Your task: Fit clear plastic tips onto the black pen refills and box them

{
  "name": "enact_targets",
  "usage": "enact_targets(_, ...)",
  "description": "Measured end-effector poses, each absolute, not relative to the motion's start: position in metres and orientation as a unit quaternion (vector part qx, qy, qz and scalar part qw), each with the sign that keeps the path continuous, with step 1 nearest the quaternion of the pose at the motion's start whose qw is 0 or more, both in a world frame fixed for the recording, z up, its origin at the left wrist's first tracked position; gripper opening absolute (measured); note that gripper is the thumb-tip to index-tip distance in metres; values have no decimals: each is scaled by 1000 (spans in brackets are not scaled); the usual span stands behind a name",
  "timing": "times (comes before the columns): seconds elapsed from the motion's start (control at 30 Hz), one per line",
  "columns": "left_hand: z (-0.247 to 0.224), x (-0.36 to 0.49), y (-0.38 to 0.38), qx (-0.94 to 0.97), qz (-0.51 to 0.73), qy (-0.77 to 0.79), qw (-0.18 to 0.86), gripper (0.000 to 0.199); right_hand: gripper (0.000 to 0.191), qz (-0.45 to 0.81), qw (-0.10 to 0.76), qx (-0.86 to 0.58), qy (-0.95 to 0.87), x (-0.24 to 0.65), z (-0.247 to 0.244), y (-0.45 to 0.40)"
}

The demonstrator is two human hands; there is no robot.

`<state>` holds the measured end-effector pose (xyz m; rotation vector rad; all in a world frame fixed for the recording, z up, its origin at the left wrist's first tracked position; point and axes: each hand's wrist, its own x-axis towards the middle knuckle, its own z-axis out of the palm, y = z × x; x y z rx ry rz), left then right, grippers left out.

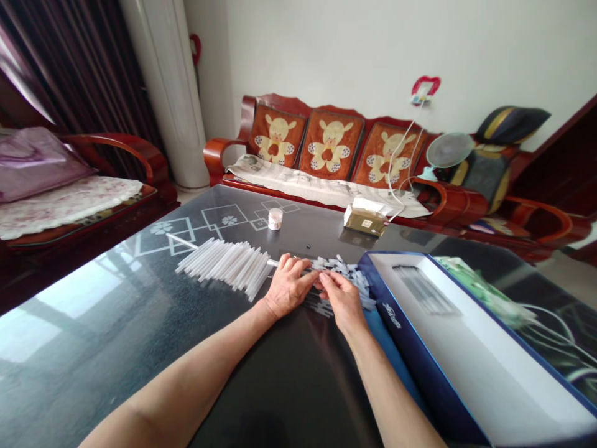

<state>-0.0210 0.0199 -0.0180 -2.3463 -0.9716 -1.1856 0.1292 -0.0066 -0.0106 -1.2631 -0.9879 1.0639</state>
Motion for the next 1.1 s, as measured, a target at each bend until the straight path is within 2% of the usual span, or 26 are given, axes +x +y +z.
enact_targets(0.13, -17, -21, 18, -801, -461, -361, 125, 23, 30, 494, 655, -497, -283, 136, -7, -8)
enact_targets(0.23, -19, -22, 19, -764, -502, -405, 17, 24, 31, 520, 688, -449, -232, 135, -5, -12)
enact_targets(0.37, -15, -23, 24, -653, -555, -468, -217, 35, 32, 565, 641, -436, -284, 123, -8, -21)
enact_targets(0.5, -5, -21, 31, -492, -594, -395, -499, 45, 28, 573, 555, -448, -403, 113, -12, -29)
enact_targets(0.57, -1, -19, 32, -442, -584, -353, -583, 46, 29, 558, 530, -450, -453, 114, -12, -30)
enact_targets(0.6, 0, -18, 32, -442, -578, -346, -593, 45, 29, 546, 533, -452, -462, 116, -11, -29)
enact_targets(0.67, 0, -17, 30, -503, -569, -364, -540, 42, 32, 521, 569, -457, -442, 120, -10, -26)
enact_targets(0.77, -3, -14, 21, -673, -526, -413, -317, 33, 37, 499, 645, -454, -359, 125, -9, -20)
enact_targets(0.83, -7, -10, 13, -763, -458, -425, -164, 31, 37, 506, 667, -445, -320, 125, -10, -17)
enact_targets(0.9, -9, -5, 5, -816, -379, -432, -65, 33, 33, 516, 672, -438, -301, 124, -13, -15)
enact_targets(1.0, -10, 1, -5, -839, -296, -456, 14, 35, 29, 511, 680, -444, -281, 121, -18, -15)
enact_targets(1.1, -8, 4, -9, -840, -271, -469, 33, 36, 26, 504, 686, -445, -280, 120, -19, -15)
